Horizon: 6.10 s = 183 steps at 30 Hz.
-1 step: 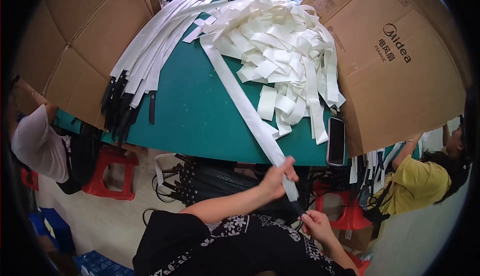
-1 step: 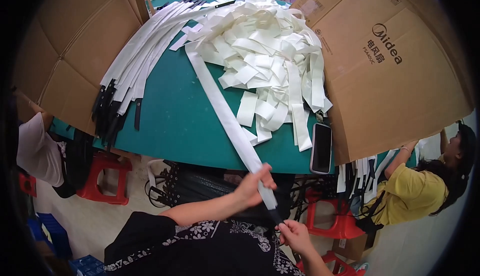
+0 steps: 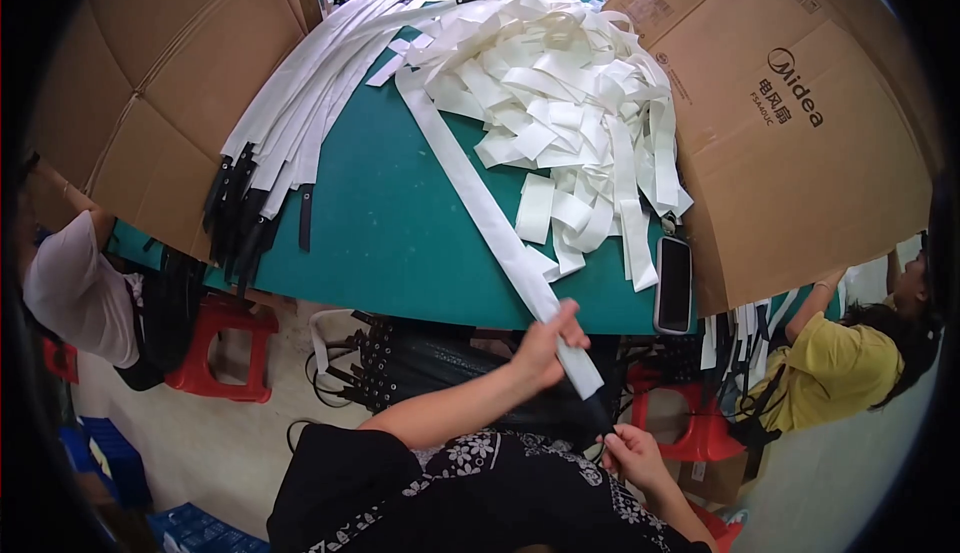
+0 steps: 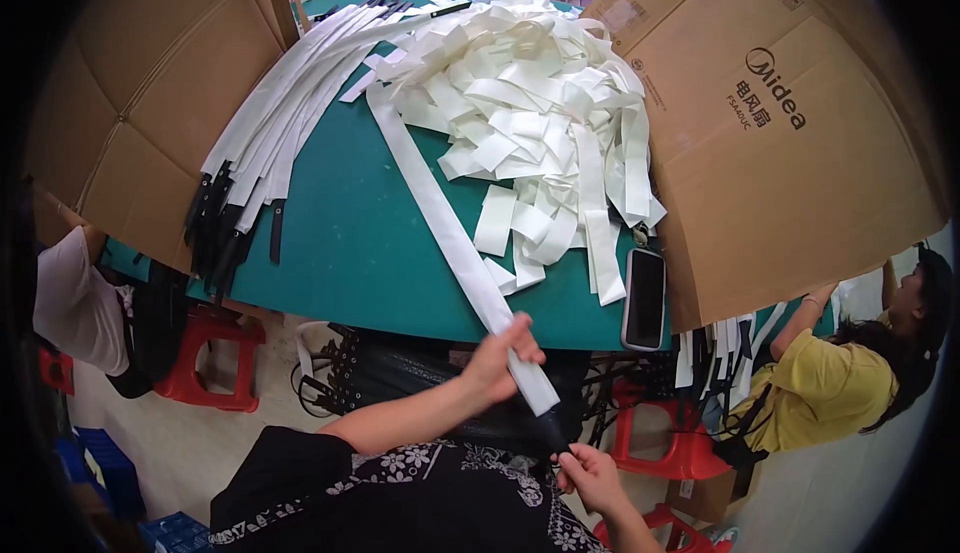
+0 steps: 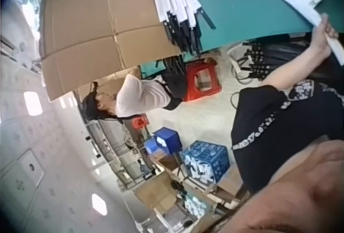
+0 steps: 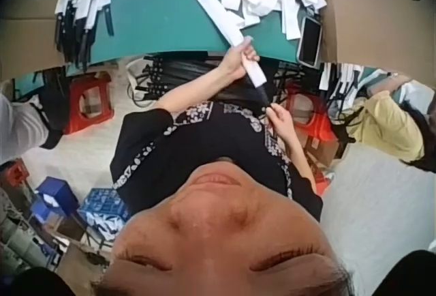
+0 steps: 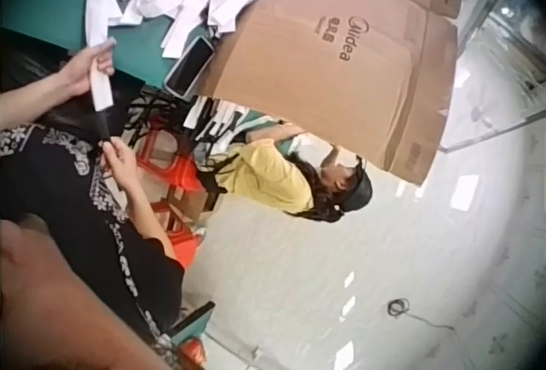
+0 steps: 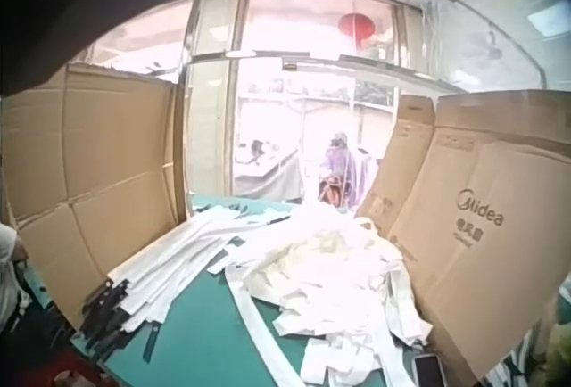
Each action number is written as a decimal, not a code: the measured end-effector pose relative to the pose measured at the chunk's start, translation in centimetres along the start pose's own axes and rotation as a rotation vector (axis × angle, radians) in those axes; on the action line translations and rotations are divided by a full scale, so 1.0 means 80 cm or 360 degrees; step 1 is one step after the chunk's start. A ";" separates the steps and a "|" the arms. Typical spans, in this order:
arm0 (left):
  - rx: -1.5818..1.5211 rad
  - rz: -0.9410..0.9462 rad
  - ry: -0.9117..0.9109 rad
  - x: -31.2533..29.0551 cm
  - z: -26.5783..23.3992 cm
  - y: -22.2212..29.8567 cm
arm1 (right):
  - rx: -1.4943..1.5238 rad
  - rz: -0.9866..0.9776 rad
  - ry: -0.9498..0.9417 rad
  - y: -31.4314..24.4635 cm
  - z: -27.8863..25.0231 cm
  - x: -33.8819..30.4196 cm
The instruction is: Assembling white fabric straps with black plastic connectors at a factory workstation.
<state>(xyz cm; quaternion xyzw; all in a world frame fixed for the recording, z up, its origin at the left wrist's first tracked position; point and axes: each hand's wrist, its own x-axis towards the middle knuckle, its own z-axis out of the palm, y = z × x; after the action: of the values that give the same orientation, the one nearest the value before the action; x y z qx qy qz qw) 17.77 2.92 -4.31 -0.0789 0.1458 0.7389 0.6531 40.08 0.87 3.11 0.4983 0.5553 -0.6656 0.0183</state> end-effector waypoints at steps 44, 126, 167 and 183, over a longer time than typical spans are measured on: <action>0.0038 -0.0381 -0.0264 -0.058 0.004 -0.053 | 0.0084 -0.0249 0.0067 -0.006 0.019 0.031; 0.1025 -0.0673 0.0002 0.023 0.049 0.129 | -0.0756 -0.0769 -0.0731 -0.148 0.062 0.129; 0.3512 0.0402 0.0732 0.190 0.163 0.468 | -0.0554 -0.0824 0.0307 -0.183 -0.014 0.143; 0.1635 0.0114 0.1047 0.133 0.074 0.429 | -0.0914 -0.0852 -0.0256 -0.157 -0.002 0.145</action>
<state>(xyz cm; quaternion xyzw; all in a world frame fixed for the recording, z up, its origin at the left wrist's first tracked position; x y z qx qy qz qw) -17.13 11.20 1.86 0.0271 0.6800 0.5326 0.5031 27.11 11.97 4.26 0.2568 0.8257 -0.5015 0.0263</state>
